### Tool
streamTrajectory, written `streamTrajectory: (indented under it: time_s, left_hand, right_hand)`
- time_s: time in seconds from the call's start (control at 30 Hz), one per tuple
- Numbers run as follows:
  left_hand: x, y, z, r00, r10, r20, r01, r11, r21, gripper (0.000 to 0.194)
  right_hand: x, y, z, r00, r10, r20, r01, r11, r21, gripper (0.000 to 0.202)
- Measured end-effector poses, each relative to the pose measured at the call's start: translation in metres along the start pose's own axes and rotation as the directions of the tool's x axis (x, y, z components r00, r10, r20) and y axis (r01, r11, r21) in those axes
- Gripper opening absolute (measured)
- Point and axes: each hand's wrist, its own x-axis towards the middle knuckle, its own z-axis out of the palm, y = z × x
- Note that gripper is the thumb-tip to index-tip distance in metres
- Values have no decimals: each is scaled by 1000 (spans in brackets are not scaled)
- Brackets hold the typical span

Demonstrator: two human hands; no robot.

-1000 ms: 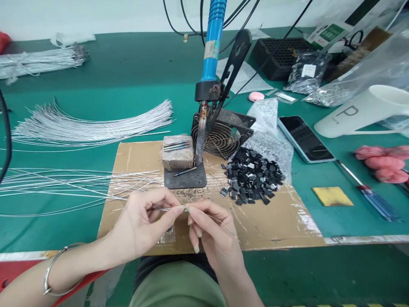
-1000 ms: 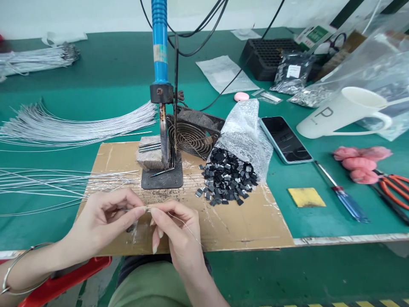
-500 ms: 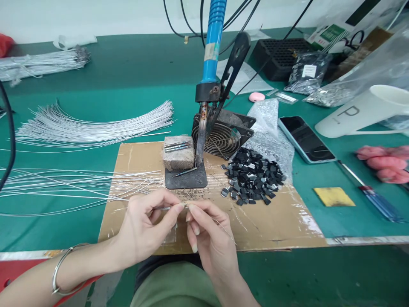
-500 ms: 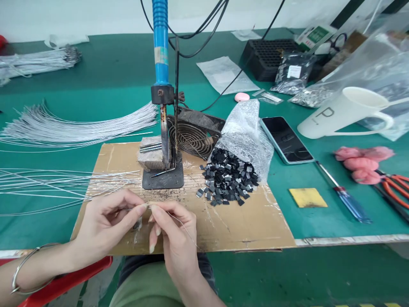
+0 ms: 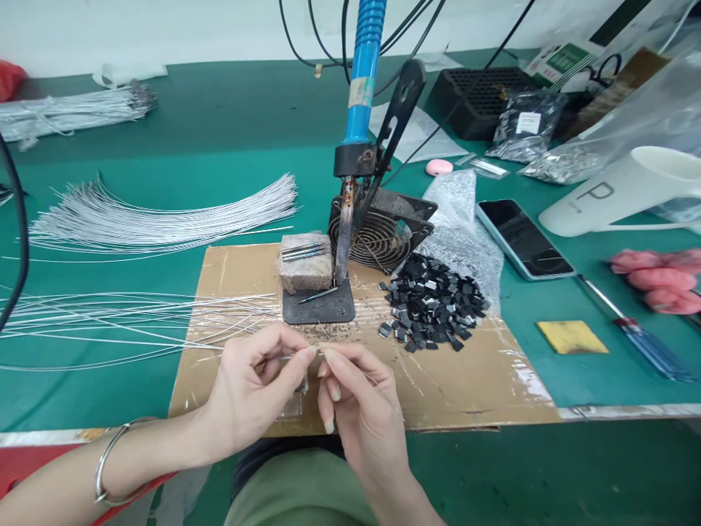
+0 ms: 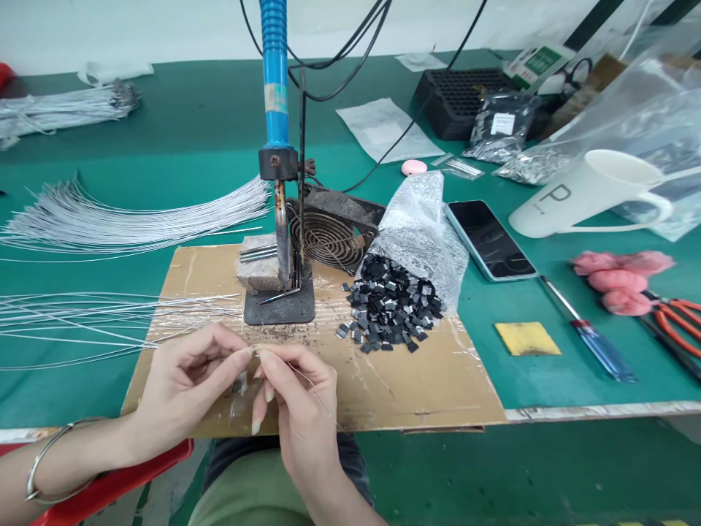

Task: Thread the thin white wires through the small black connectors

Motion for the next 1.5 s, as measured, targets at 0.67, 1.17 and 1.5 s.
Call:
streamTrajectory:
  time_s: [0.67,1.17,1.5]
  left_hand:
    - [-2,-10,4,997,64,-35,-65,997,-46,21]
    - [-2,-7,1,991,128,-43,-131,988,-76,18]
    - [0,-9,0,992,124,-34,-124,992,13,22]
  right_hand:
    - [0,3,2,1000,3,-17,-2,1000,31,18]
    - [0,6,-5,994,-110,27,112,990,-85,9]
    - [-1,6,-10,992,-116,38,121,982,-147,8]
